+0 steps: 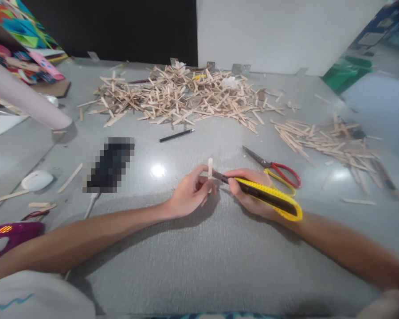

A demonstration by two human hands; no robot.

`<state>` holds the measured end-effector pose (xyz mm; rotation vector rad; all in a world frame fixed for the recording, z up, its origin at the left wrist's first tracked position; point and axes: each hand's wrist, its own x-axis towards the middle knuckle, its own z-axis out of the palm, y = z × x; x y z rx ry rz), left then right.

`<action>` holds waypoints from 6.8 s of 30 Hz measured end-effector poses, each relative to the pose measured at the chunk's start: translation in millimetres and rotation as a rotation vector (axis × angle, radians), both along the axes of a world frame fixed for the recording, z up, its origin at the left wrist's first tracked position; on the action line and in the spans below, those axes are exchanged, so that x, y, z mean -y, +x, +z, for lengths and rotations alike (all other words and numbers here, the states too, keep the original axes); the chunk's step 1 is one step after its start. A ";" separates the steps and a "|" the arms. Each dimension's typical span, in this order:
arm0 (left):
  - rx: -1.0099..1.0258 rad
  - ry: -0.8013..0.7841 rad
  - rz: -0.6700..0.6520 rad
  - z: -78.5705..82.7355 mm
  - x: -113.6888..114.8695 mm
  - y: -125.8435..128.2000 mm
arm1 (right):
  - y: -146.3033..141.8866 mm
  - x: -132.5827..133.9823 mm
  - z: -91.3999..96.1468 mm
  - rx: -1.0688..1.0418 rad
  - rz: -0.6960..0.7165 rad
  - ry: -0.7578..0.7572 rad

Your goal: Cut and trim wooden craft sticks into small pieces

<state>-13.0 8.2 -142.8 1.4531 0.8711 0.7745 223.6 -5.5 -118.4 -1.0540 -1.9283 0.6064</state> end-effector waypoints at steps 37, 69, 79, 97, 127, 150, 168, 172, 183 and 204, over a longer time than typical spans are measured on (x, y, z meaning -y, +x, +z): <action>-0.041 0.044 -0.012 -0.6 3.5 4.6 | -8.8 0.5 17.0 0.026 0.018 -0.117; 0.079 -0.005 0.015 -3.4 -2.1 -0.3 | -8.9 -3.5 -0.3 -0.172 0.076 0.047; -0.226 0.363 -0.082 4.2 6.4 -3.9 | -12.2 -4.0 8.8 -0.086 -0.079 -0.015; -0.363 0.651 0.289 -8.2 15.8 -2.2 | -14.7 -15.3 -14.6 -0.124 -0.014 -0.193; -0.368 0.562 0.246 -10.1 17.3 -5.1 | -19.5 -22.5 -22.9 -0.378 -0.060 -0.475; -0.243 0.660 0.252 -16.5 14.0 -5.1 | -15.8 -15.3 -12.9 -0.239 -0.082 -0.169; -0.135 0.563 0.305 -13.8 14.0 0.3 | -9.2 -27.6 -24.2 -0.122 -0.028 -0.061; -0.101 0.537 0.295 -14.8 13.9 0.0 | 4.0 -31.6 1.2 -0.134 -0.046 0.007; -0.077 0.507 0.300 -14.4 13.1 0.8 | 11.7 -30.3 37.8 0.017 -0.153 0.143; -0.096 0.513 0.318 -19.5 9.6 1.8 | 40.9 13.7 23.6 -0.822 -0.153 -0.803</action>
